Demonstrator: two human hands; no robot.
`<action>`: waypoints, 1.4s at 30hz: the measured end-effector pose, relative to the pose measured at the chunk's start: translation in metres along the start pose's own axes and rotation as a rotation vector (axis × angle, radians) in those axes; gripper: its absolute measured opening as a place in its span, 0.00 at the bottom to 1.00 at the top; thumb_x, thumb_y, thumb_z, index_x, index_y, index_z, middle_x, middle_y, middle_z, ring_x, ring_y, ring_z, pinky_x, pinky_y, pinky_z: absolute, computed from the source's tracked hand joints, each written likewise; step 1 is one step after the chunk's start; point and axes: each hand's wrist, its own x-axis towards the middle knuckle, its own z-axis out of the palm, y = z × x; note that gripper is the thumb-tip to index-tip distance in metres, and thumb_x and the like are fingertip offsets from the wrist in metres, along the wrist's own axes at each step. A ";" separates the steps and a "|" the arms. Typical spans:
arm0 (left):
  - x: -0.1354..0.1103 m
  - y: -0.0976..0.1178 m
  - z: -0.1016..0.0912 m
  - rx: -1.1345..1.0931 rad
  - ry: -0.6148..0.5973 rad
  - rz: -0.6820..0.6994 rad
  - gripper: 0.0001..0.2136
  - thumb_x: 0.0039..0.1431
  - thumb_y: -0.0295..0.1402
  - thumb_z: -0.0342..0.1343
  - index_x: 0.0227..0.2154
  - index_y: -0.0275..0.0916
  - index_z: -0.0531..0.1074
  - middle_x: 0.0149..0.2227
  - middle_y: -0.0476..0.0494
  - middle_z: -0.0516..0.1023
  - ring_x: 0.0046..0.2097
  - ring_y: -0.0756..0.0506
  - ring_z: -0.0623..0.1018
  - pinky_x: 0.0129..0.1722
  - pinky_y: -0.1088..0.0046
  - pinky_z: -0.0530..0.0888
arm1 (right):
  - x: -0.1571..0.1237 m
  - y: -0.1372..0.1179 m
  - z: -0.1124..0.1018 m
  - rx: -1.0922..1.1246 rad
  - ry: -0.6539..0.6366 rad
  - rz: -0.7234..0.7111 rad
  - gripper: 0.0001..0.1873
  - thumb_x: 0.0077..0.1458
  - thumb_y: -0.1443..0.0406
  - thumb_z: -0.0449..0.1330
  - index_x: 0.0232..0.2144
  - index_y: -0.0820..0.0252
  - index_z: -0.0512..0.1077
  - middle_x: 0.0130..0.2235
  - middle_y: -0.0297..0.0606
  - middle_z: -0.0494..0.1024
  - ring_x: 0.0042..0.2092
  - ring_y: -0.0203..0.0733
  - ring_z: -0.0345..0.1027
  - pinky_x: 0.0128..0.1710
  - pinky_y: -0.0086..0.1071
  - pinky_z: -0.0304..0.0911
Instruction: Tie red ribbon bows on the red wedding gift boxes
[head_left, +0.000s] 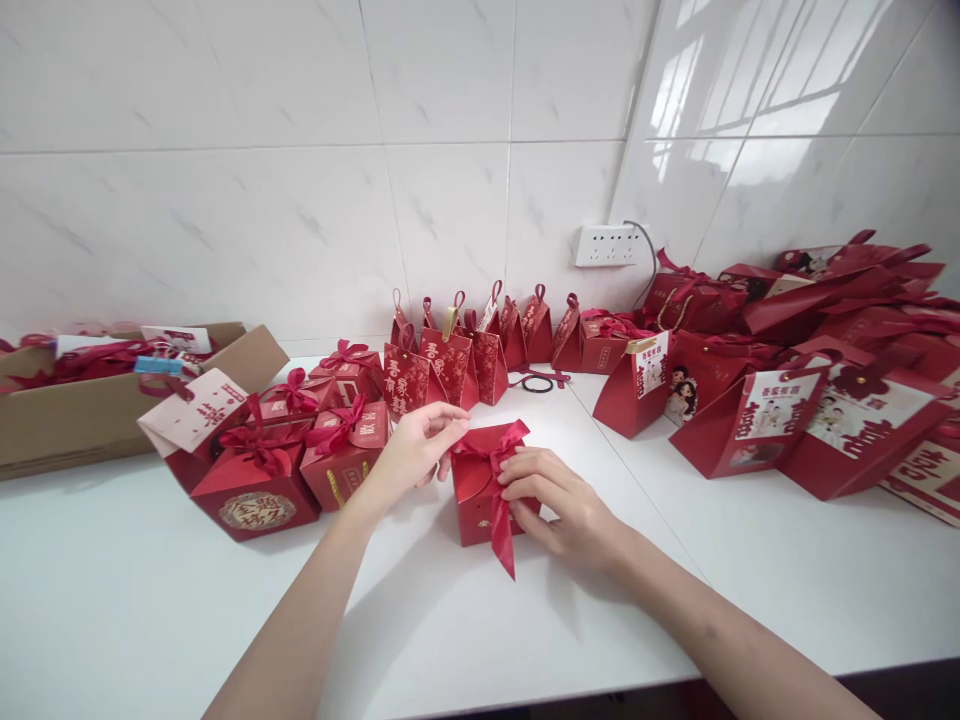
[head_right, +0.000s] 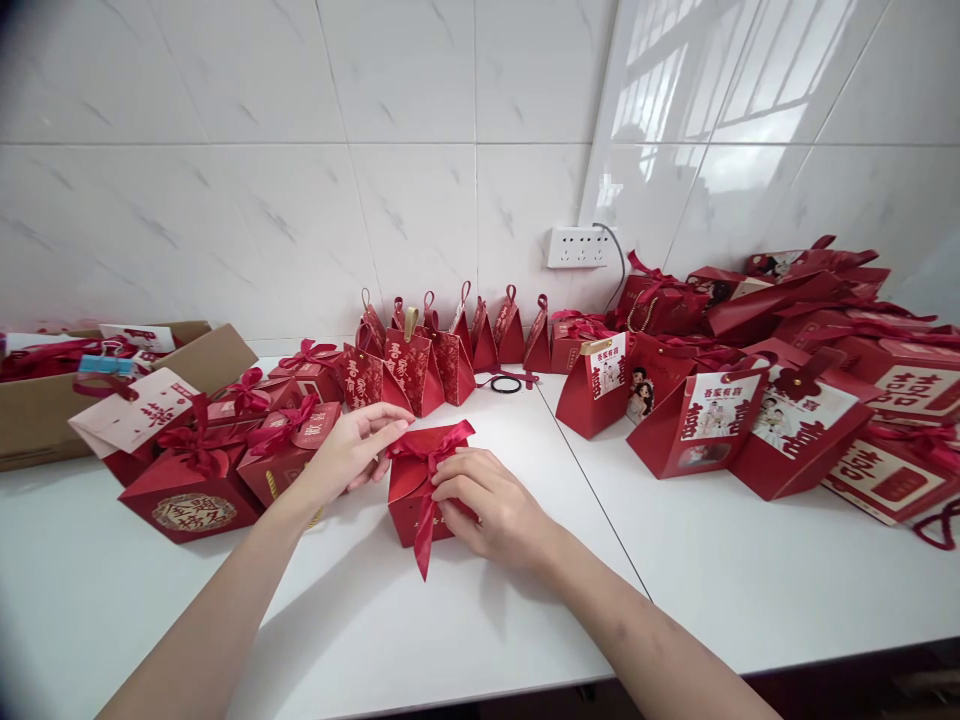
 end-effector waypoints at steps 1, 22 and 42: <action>-0.001 0.001 0.000 0.044 0.004 -0.002 0.11 0.53 0.39 0.55 0.35 0.37 0.69 0.18 0.55 0.65 0.13 0.57 0.62 0.08 0.85 0.52 | 0.000 0.000 0.000 0.002 -0.001 0.001 0.11 0.53 0.77 0.54 0.36 0.58 0.66 0.38 0.41 0.74 0.45 0.42 0.68 0.45 0.40 0.68; 0.000 -0.008 0.012 0.428 0.033 0.135 0.17 0.45 0.47 0.61 0.32 0.39 0.69 0.32 0.48 0.75 0.34 0.46 0.72 0.35 0.70 0.68 | 0.003 -0.006 0.001 -0.010 0.044 -0.094 0.12 0.53 0.76 0.55 0.39 0.58 0.67 0.35 0.39 0.76 0.40 0.40 0.71 0.44 0.41 0.67; -0.003 -0.008 0.014 0.490 0.094 0.089 0.18 0.41 0.48 0.61 0.30 0.42 0.69 0.32 0.48 0.75 0.34 0.44 0.74 0.29 0.72 0.66 | 0.018 0.019 -0.013 0.486 0.075 1.075 0.22 0.49 0.47 0.57 0.20 0.59 0.64 0.22 0.31 0.65 0.26 0.35 0.56 0.28 0.31 0.55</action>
